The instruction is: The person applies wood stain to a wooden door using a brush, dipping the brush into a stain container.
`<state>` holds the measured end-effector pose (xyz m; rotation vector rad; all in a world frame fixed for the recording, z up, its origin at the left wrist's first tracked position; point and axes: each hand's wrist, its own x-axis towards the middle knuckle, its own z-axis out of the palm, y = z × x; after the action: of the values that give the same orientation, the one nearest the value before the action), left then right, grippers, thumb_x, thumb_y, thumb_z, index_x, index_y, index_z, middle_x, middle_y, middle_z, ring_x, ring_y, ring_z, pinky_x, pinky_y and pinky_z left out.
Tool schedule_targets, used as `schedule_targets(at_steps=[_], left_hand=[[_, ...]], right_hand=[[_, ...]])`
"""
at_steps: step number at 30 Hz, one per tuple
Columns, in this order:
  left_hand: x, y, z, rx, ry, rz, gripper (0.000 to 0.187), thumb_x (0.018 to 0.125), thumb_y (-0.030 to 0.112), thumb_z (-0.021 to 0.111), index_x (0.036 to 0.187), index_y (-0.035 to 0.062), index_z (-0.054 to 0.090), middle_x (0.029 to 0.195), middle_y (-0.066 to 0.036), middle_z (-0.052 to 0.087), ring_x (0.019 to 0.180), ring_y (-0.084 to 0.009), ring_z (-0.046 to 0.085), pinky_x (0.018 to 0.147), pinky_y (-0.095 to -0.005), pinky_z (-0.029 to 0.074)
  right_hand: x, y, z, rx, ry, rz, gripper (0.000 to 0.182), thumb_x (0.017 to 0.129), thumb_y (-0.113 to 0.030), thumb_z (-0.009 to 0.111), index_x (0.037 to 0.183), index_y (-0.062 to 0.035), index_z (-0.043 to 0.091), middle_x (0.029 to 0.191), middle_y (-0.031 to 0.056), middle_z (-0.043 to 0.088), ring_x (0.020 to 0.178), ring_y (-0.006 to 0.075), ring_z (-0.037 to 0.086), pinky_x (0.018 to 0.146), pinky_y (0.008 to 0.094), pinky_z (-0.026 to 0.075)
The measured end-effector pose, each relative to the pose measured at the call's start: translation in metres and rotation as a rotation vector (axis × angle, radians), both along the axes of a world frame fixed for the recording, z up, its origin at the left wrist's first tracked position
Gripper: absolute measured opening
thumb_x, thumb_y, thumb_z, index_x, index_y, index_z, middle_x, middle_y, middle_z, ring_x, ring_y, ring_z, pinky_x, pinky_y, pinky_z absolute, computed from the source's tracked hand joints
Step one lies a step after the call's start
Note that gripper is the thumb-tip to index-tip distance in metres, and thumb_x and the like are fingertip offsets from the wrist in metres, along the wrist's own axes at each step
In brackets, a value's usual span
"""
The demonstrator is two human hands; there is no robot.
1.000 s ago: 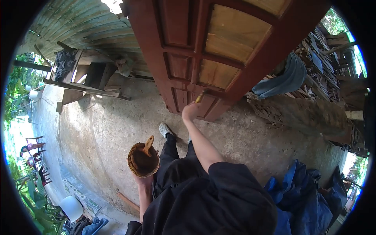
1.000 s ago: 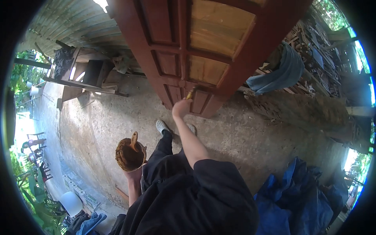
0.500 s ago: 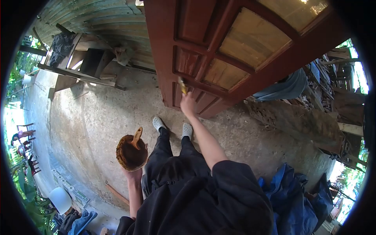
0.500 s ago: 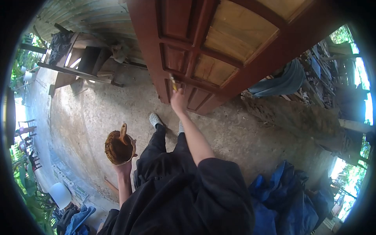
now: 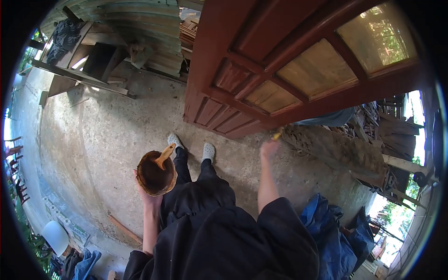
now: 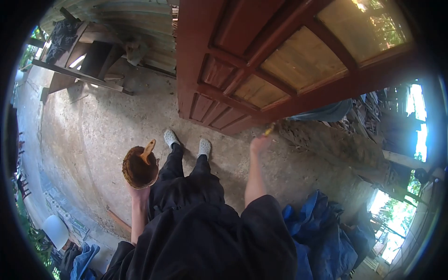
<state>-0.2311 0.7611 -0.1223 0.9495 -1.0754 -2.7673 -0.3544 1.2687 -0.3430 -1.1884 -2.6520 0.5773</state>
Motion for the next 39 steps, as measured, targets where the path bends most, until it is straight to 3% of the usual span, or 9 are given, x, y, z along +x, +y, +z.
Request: schedule_targets(at_steps=[4, 9, 13, 16, 20, 23, 30, 35, 39], left_hand=[[-0.013, -0.028, -0.004, 0.094, 0.028, 0.086, 0.071, 0.113, 0.060, 0.036, 0.150, 0.0022, 0.056, 0.146, -0.014, 0.064, 0.136, -0.0277, 0.060, 0.121, -0.0439, 0.042], [-0.033, -0.070, -0.003, 0.153, 0.006, 0.104, 0.074, 0.112, 0.063, 0.036, 0.152, 0.0031, 0.054, 0.151, -0.014, 0.061, 0.138, -0.0282, 0.058, 0.122, -0.0454, 0.042], [-0.034, -0.103, -0.010, 0.135, -0.040, 0.158, 0.077, 0.112, 0.064, 0.035, 0.155, 0.0029, 0.051, 0.154, -0.014, 0.058, 0.142, -0.0291, 0.055, 0.124, -0.0461, 0.040], [-0.029, -0.120, -0.017, 0.122, -0.087, 0.211, 0.077, 0.112, 0.064, 0.035, 0.156, 0.0025, 0.050, 0.155, -0.015, 0.057, 0.144, -0.0294, 0.054, 0.125, -0.0464, 0.039], [-0.018, -0.137, -0.024, 0.068, -0.115, 0.289, 0.074, 0.112, 0.061, 0.037, 0.156, 0.0022, 0.049, 0.155, -0.015, 0.056, 0.144, -0.0290, 0.054, 0.125, -0.0461, 0.040], [-0.011, -0.144, -0.028, 0.115, -0.103, 0.313, 0.074, 0.113, 0.060, 0.037, 0.156, 0.0020, 0.049, 0.155, -0.014, 0.056, 0.144, -0.0287, 0.054, 0.125, -0.0458, 0.040], [-0.018, -0.156, -0.037, 0.089, -0.091, 0.212, 0.073, 0.113, 0.060, 0.038, 0.156, 0.0019, 0.049, 0.156, -0.015, 0.056, 0.143, -0.0284, 0.054, 0.124, -0.0453, 0.040], [-0.034, -0.155, -0.025, 0.086, -0.131, 0.249, 0.073, 0.112, 0.061, 0.037, 0.154, 0.0019, 0.051, 0.154, -0.015, 0.057, 0.142, -0.0285, 0.055, 0.124, -0.0453, 0.041], [-0.038, -0.156, -0.028, 0.130, -0.043, 0.212, 0.068, 0.114, 0.058, 0.036, 0.151, 0.0034, 0.055, 0.149, -0.014, 0.061, 0.137, -0.0273, 0.059, 0.120, -0.0449, 0.046]], right_hand=[[-0.057, -0.143, 0.036, -0.028, -0.158, -0.117, 0.036, 0.109, -0.028, 0.054, 0.119, 0.0051, 0.046, 0.098, 0.0318, 0.072, 0.094, 0.0507, 0.073, 0.081, 0.0602, 0.057], [-0.082, -0.284, 0.047, -0.162, -0.151, 0.157, 0.032, 0.113, -0.029, 0.045, 0.118, 0.0033, 0.042, 0.089, 0.0335, 0.071, 0.089, 0.0540, 0.072, 0.077, 0.0634, 0.057], [-0.106, -0.354, 0.031, -0.206, -0.134, 0.227, 0.033, 0.113, -0.031, 0.045, 0.115, 0.0017, 0.044, 0.088, 0.0331, 0.072, 0.088, 0.0544, 0.071, 0.076, 0.0651, 0.055], [-0.124, -0.401, 0.046, -0.286, -0.189, 0.518, 0.031, 0.113, -0.032, 0.043, 0.116, -0.0014, 0.045, 0.088, 0.0339, 0.072, 0.089, 0.0563, 0.070, 0.078, 0.0674, 0.053], [-0.166, -0.435, 0.065, -0.357, -0.036, 0.663, 0.030, 0.114, -0.031, 0.044, 0.115, -0.0011, 0.047, 0.087, 0.0338, 0.071, 0.084, 0.0558, 0.070, 0.071, 0.0629, 0.054], [-0.178, -0.407, 0.061, -0.344, -0.049, 0.579, 0.032, 0.115, -0.034, 0.042, 0.114, -0.0028, 0.046, 0.091, 0.0365, 0.069, 0.090, 0.0578, 0.067, 0.080, 0.0682, 0.049], [-0.142, -0.331, 0.068, -0.190, -0.128, 0.752, 0.031, 0.115, -0.037, 0.041, 0.116, -0.0067, 0.048, 0.090, 0.0345, 0.070, 0.088, 0.0584, 0.066, 0.075, 0.0697, 0.048], [-0.095, -0.262, 0.055, -0.213, -0.049, 0.479, 0.034, 0.114, -0.038, 0.046, 0.112, -0.0044, 0.054, 0.093, 0.0341, 0.068, 0.093, 0.0588, 0.064, 0.074, 0.0674, 0.043], [-0.042, -0.162, 0.012, -0.089, -0.062, 0.261, 0.039, 0.114, -0.039, 0.046, 0.112, -0.0010, 0.056, 0.101, 0.0325, 0.070, 0.099, 0.0554, 0.067, 0.080, 0.0632, 0.048]])
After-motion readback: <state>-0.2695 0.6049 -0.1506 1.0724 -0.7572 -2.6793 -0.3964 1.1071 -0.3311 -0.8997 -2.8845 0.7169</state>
